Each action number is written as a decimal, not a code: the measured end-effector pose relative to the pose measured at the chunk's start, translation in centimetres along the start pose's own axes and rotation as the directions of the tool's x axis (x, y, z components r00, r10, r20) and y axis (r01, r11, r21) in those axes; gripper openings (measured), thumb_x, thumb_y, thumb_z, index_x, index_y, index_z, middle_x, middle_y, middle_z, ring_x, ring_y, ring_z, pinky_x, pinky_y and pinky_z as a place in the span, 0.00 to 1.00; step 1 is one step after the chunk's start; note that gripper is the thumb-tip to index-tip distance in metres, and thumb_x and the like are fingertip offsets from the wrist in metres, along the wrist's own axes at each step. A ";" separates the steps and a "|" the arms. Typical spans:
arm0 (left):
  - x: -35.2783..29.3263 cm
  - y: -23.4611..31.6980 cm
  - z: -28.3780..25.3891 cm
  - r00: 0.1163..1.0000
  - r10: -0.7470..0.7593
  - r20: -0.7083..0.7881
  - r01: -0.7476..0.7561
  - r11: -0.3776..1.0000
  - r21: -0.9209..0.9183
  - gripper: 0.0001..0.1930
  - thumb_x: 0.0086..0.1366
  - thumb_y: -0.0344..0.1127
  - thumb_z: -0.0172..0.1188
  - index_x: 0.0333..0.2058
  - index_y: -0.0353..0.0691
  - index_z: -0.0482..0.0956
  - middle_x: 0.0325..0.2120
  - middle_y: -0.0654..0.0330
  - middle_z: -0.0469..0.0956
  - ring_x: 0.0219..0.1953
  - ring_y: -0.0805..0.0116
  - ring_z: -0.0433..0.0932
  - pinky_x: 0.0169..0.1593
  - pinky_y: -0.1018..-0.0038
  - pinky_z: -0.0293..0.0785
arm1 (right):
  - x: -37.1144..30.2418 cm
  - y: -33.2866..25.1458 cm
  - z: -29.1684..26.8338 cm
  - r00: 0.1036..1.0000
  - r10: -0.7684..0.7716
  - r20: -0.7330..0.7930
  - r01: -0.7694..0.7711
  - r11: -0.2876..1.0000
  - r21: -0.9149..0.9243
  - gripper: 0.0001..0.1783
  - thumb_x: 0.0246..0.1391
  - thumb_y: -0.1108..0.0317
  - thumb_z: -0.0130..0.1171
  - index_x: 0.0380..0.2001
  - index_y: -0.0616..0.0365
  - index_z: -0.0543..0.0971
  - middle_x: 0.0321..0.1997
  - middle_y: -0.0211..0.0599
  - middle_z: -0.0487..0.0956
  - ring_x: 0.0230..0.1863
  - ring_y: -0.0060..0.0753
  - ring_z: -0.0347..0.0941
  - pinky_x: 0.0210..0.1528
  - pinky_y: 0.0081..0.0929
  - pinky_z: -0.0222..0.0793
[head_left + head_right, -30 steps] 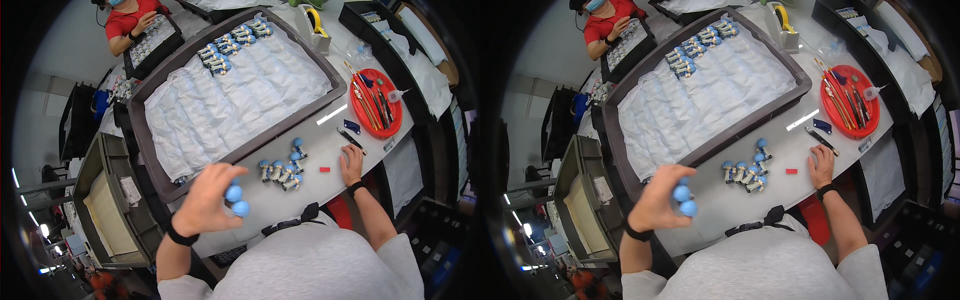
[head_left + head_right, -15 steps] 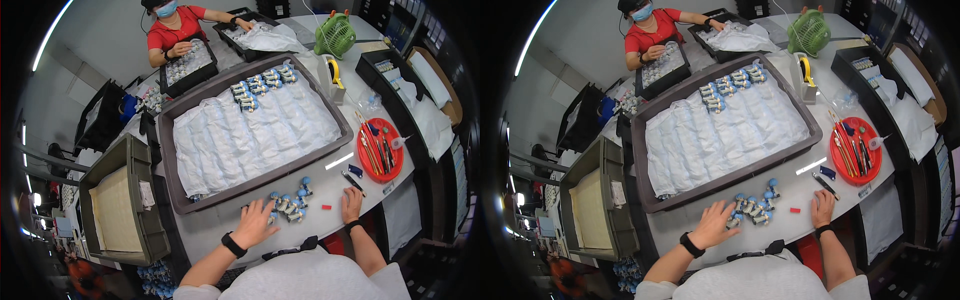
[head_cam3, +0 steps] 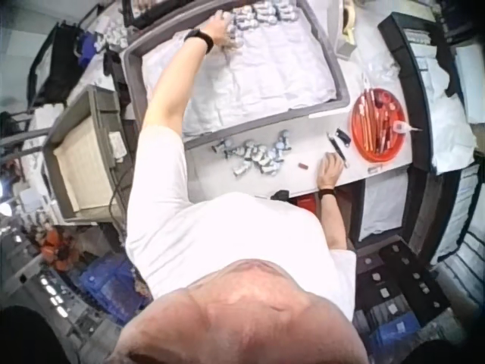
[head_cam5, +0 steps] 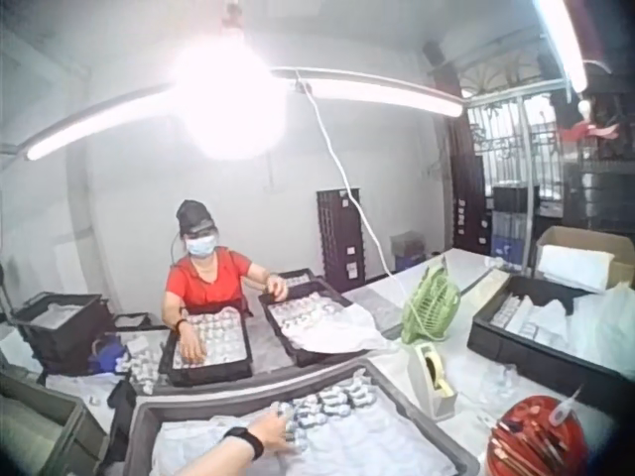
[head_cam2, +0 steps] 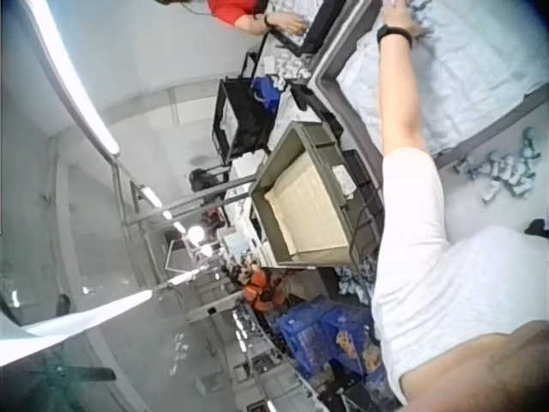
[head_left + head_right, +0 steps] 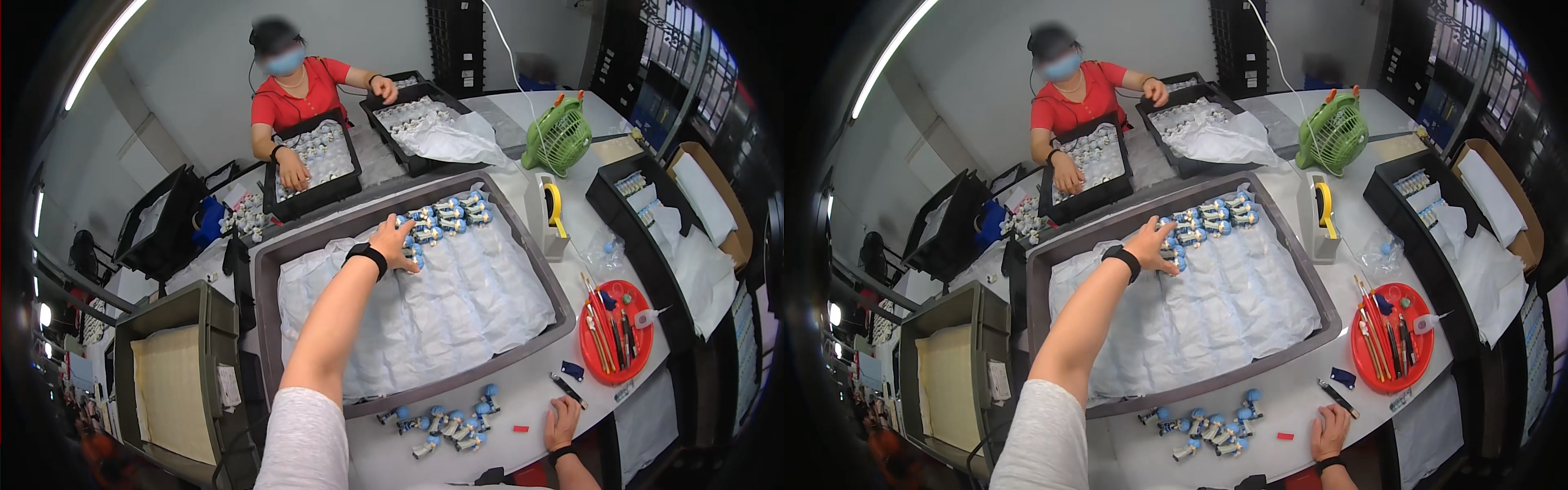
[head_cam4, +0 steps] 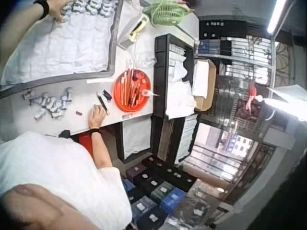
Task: The person assembles small blue and white figurines by hand, picking up parts from a tray and attaching them together. They place the completed figurines into a drawer beneath the workbench.
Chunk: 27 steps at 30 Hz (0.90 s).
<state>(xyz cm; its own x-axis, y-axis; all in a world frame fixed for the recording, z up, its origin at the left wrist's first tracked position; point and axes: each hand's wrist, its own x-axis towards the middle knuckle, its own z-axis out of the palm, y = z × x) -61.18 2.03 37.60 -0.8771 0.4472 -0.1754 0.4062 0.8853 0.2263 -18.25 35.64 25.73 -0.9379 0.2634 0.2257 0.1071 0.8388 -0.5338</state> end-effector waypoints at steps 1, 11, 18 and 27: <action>0.8 0.4 0.4 1.000 -0.003 -0.004 0.003 0.999 0.033 0.55 0.28 0.56 0.75 0.59 0.54 0.59 0.59 0.40 0.52 0.60 0.41 0.55 0.59 0.57 0.59 | -0.2 0.0 -0.2 1.000 0.022 0.004 -0.022 1.000 -0.009 0.14 0.44 0.70 0.53 0.37 0.60 0.73 0.41 0.44 0.67 0.46 0.48 0.61 0.52 0.42 0.56; 2.0 0.8 0.3 0.996 -0.092 -0.001 0.091 0.987 0.132 0.52 0.21 0.50 0.77 0.53 0.59 0.64 0.49 0.49 0.60 0.55 0.47 0.58 0.54 0.56 0.61 | 0.1 -0.1 -0.3 0.999 0.040 0.026 -0.039 0.999 -0.030 0.15 0.44 0.70 0.52 0.39 0.60 0.72 0.43 0.45 0.66 0.48 0.50 0.60 0.53 0.44 0.55; 2.4 1.1 0.4 0.987 -0.161 0.015 0.155 0.970 0.186 0.57 0.20 0.49 0.76 0.57 0.55 0.57 0.47 0.47 0.61 0.54 0.46 0.58 0.54 0.54 0.62 | 0.2 -0.2 -0.3 0.999 0.040 0.018 -0.039 0.998 -0.039 0.15 0.44 0.70 0.53 0.39 0.59 0.72 0.43 0.45 0.66 0.48 0.50 0.60 0.54 0.44 0.55; 2.0 2.5 0.6 0.959 -0.283 0.000 0.280 0.948 0.152 0.52 0.21 0.43 0.76 0.53 0.60 0.61 0.48 0.48 0.58 0.51 0.45 0.61 0.50 0.55 0.66 | 0.1 -0.3 -0.4 0.999 0.034 0.010 -0.034 0.999 -0.042 0.15 0.44 0.71 0.53 0.39 0.59 0.71 0.43 0.45 0.66 0.48 0.50 0.60 0.53 0.43 0.56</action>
<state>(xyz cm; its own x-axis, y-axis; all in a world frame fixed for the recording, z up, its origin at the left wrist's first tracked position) -61.78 5.20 37.28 -0.9562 0.1786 -0.2320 0.1790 0.9837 0.0194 -18.24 35.58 26.20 -0.9369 0.2874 0.1989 0.1528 0.8488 -0.5062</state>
